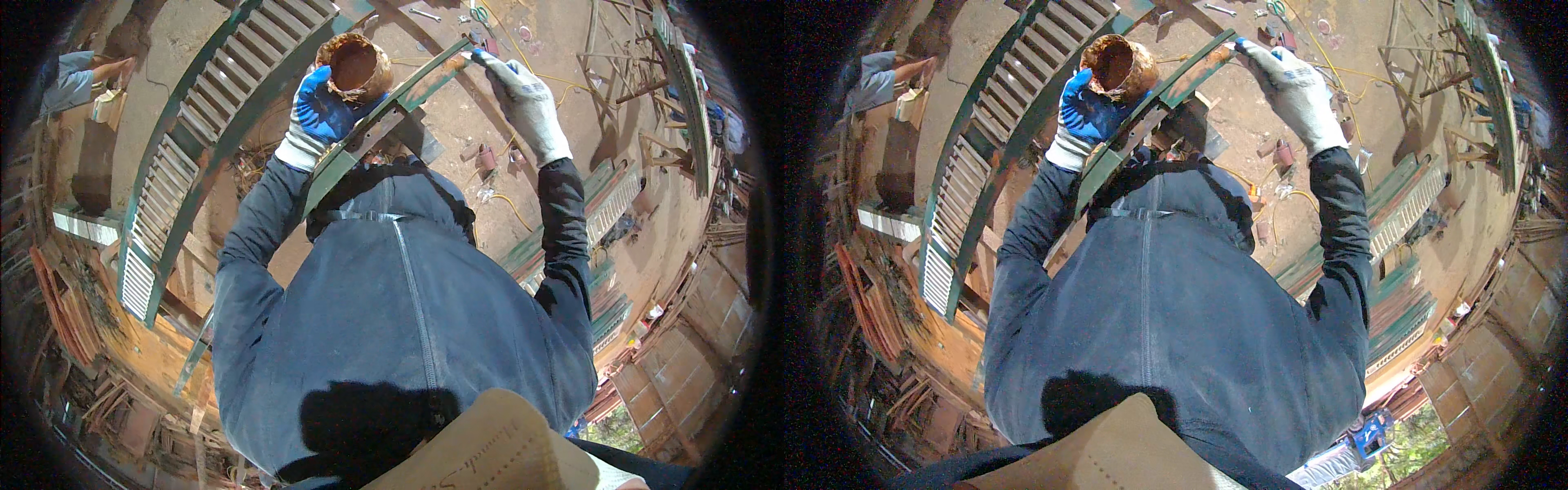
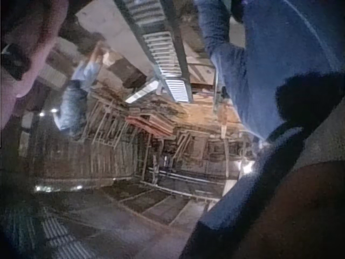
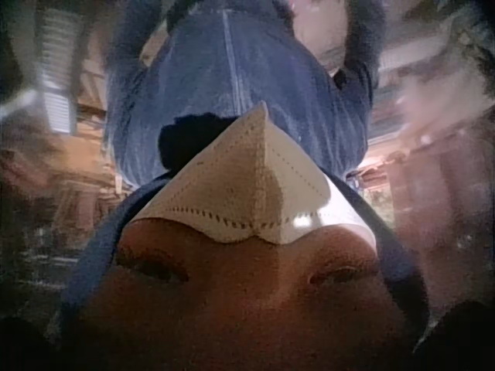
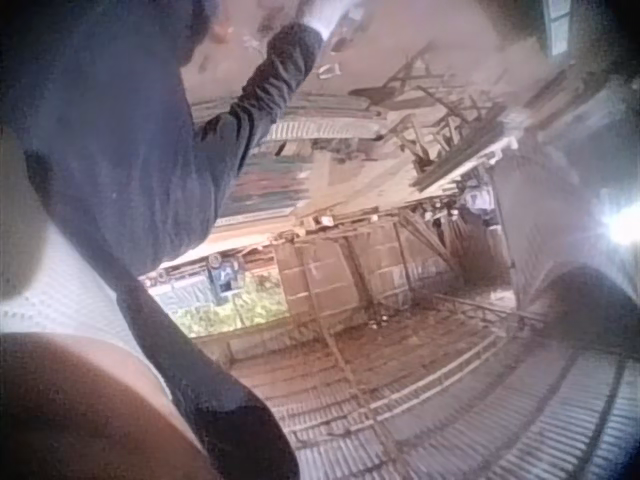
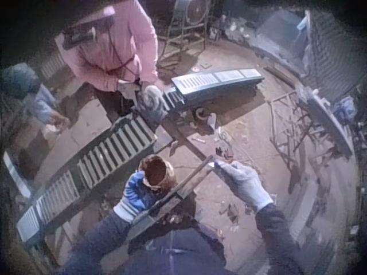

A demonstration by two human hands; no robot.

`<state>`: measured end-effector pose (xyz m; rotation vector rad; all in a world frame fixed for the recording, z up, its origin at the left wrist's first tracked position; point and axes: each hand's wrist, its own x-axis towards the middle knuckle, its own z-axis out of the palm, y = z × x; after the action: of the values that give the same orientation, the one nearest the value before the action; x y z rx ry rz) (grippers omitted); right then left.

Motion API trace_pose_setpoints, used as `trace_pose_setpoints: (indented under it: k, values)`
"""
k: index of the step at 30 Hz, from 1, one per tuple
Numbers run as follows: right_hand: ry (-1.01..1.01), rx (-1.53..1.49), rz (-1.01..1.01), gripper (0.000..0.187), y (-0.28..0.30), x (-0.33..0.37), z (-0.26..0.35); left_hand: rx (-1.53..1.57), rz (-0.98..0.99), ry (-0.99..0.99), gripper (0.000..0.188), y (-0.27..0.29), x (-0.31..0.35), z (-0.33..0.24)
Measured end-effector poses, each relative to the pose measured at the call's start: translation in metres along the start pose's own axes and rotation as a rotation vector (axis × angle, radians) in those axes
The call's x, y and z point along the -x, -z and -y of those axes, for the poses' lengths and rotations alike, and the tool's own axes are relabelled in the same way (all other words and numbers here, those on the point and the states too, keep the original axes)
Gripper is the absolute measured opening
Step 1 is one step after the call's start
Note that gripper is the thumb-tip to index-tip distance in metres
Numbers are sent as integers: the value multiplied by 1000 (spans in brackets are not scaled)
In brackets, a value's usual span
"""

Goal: The person applies a brown paste into the joints of a wooden slatted frame using a small brush. They hold a container of paste in one hand and repeatedly dip the brush to fill gaps between the slats.

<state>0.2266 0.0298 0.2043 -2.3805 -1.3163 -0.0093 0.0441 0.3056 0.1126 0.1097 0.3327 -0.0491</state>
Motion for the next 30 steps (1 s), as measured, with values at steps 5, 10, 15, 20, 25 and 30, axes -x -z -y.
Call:
trace_pose_setpoints:
  k: [5,10,15,20,25,30]
  values:
    - [-3,331,145,20,-11,10,29,-28,-1,-12,57,3,0,2]
    - [30,180,61,21,-6,-2,19,1,-50,-6,54,3,2,2]
    - [14,279,173,21,-13,11,37,-34,-28,-45,51,7,1,3]
    - [-6,168,24,29,-11,5,27,-13,2,-2,49,12,0,0]
    - [-6,180,81,33,-14,19,25,-14,-31,-6,48,8,1,2]
    - [-64,201,-2,28,-11,4,15,-20,-9,-22,48,14,-1,3]
